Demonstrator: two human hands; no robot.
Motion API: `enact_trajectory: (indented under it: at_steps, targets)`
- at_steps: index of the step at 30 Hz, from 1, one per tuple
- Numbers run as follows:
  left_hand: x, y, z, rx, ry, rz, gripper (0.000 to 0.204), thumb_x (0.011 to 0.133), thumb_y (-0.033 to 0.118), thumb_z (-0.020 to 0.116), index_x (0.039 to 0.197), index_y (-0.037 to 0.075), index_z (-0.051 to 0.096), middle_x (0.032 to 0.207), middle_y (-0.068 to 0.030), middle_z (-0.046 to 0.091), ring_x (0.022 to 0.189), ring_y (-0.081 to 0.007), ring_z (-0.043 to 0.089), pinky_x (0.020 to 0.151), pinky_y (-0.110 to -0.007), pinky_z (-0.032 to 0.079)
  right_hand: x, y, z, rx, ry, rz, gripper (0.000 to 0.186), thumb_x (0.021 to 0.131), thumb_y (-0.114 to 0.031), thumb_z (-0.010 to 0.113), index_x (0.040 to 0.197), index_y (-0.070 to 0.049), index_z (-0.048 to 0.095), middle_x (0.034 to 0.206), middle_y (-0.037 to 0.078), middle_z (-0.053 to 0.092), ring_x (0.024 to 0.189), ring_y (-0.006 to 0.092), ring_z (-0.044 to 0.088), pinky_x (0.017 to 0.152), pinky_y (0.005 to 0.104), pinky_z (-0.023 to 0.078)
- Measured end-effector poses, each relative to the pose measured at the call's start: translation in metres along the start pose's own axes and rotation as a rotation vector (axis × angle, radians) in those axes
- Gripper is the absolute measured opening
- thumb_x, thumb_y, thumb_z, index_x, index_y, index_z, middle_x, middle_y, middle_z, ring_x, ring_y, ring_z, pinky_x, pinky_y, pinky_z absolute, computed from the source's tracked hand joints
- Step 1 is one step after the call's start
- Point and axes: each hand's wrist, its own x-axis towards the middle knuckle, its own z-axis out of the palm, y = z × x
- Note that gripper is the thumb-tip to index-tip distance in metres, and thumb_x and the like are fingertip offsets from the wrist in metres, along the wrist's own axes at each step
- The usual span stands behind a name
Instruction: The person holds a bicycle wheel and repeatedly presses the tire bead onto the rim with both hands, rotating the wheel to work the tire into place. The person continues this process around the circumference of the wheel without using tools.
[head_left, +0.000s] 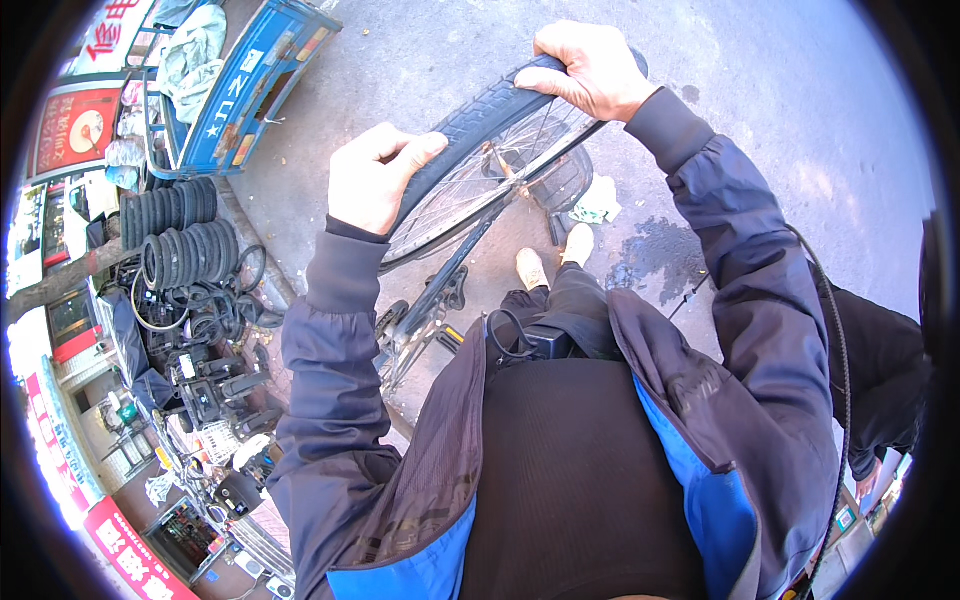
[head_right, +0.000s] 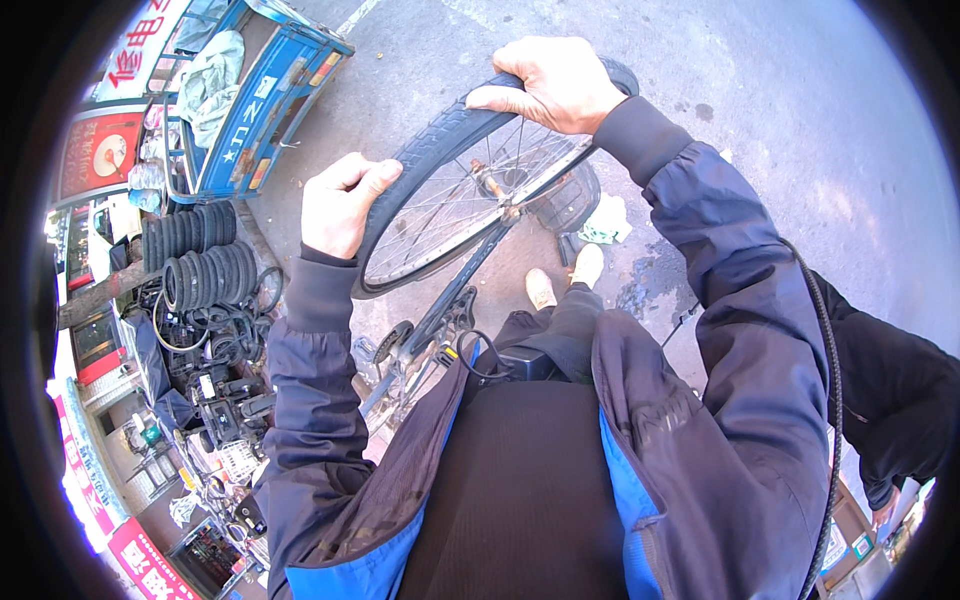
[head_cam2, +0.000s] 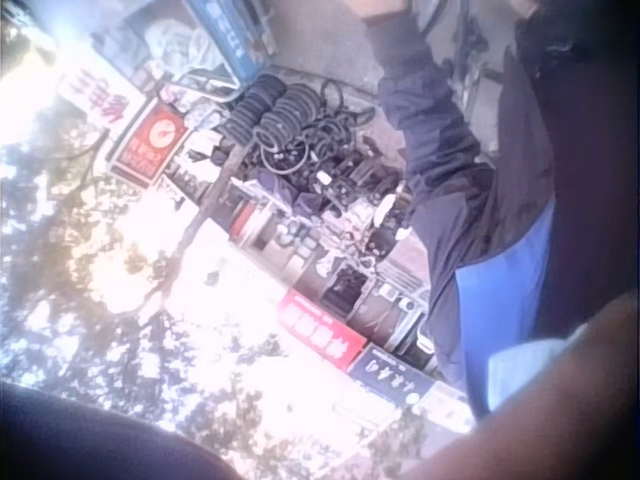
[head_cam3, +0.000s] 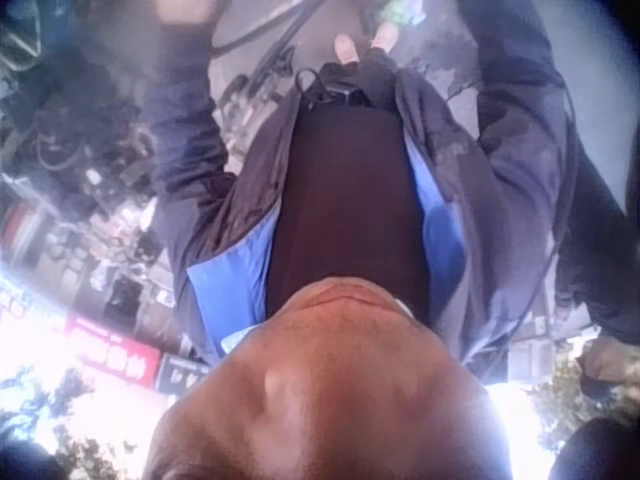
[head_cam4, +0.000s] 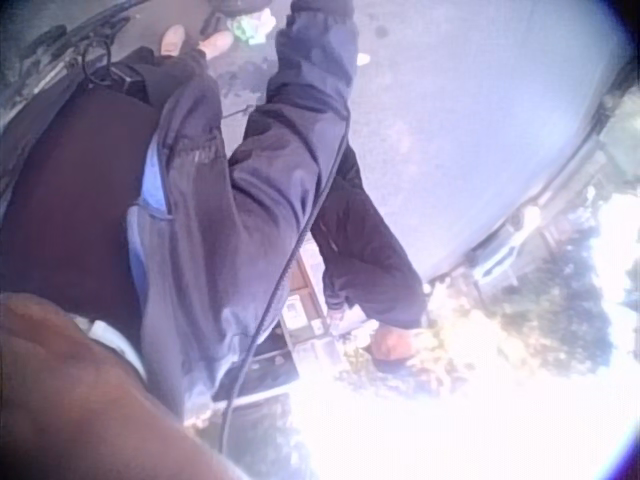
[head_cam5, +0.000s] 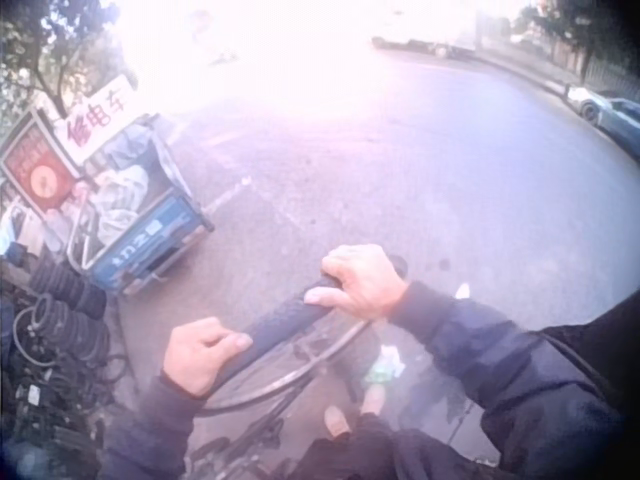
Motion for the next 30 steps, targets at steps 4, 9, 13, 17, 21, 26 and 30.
enact_trajectory:
  at_steps: [4, 9, 13, 17, 21, 26, 30]
  targets:
    - [-0.02, 0.007, 0.008, 0.013, 0.1, 0.027, 0.031, 0.089, 0.027, 0.092, 0.097, 0.0, 0.079, 0.089, -0.0104, 0.071, 0.08, -0.0201, 0.065, 0.073, -0.036, 0.052, 0.008, 0.008, -0.003, 0.001, -0.13, -0.001, 0.053, 0.103, -0.059, 0.07, 0.094, -0.007, 0.067, 0.081, 0.016, 0.063, 0.076, 0.038, 0.066, 0.07, 0.0433, 0.054]
    - [-0.043, 0.004, 0.027, 0.297, 0.292, 0.204, 0.038, 0.085, 0.027, 0.095, 0.106, 0.003, 0.075, 0.094, -0.0104, 0.063, 0.086, -0.0267, 0.064, 0.08, -0.037, 0.053, 0.007, 0.006, -0.011, -0.017, -0.11, -0.08, 0.057, 0.102, -0.063, 0.068, 0.099, -0.006, 0.068, 0.083, 0.016, 0.064, 0.078, 0.0382, 0.067, 0.073, 0.0446, 0.055]
    - [-0.042, -0.005, 0.029, 0.274, 0.294, 0.23, 0.037, 0.086, 0.026, 0.095, 0.104, 0.001, 0.074, 0.092, -0.0084, 0.06, 0.083, -0.0243, 0.061, 0.078, -0.036, 0.051, -0.011, -0.007, -0.019, 0.016, -0.035, -0.047, 0.061, 0.1, -0.066, 0.07, 0.109, -0.005, 0.071, 0.094, 0.014, 0.068, 0.09, 0.0349, 0.069, 0.08, 0.0451, 0.057]
    - [-0.046, -0.003, 0.025, 0.309, 0.25, 0.244, 0.039, 0.085, 0.024, 0.095, 0.11, 0.0, 0.075, 0.099, -0.0102, 0.064, 0.089, -0.0257, 0.065, 0.082, -0.036, 0.053, -0.041, -0.024, -0.021, 0.002, 0.155, -0.034, 0.054, 0.094, -0.053, 0.084, 0.117, -0.006, 0.072, 0.11, 0.012, 0.071, 0.107, 0.033, 0.069, 0.091, 0.0428, 0.058]
    - [-0.058, 0.007, 0.029, 0.267, 0.266, 0.27, 0.062, 0.079, 0.018, 0.097, 0.133, 0.002, 0.073, 0.118, -0.0161, 0.069, 0.107, -0.0344, 0.069, 0.098, -0.042, 0.056, -0.081, -0.046, -0.024, 0.216, 0.451, 0.333, 0.044, 0.091, -0.038, 0.091, 0.114, -0.006, 0.074, 0.114, 0.009, 0.074, 0.104, 0.0229, 0.071, 0.091, 0.0371, 0.058]
    - [-0.059, 0.009, 0.032, 0.21, 0.151, 0.197, 0.067, 0.084, 0.009, 0.093, 0.145, 0.001, 0.066, 0.13, -0.0161, 0.072, 0.117, -0.0277, 0.071, 0.104, -0.038, 0.055, -0.087, -0.085, 0.01, 1.398, 0.338, 0.979, 0.03, 0.109, -0.028, 0.072, 0.123, -0.001, 0.072, 0.113, 0.013, 0.077, 0.1, 0.0217, 0.077, 0.095, 0.0408, 0.063]
    - [-0.06, 0.004, 0.033, 0.123, 0.18, 0.114, 0.067, 0.082, 0.009, 0.094, 0.143, 0.0, 0.068, 0.128, -0.018, 0.075, 0.116, -0.0305, 0.074, 0.104, -0.039, 0.057, -0.068, -0.093, 0.032, 1.856, 0.549, 0.911, 0.027, 0.107, -0.026, 0.076, 0.114, 0.0, 0.069, 0.117, 0.016, 0.076, 0.107, 0.0283, 0.075, 0.101, 0.044, 0.062]
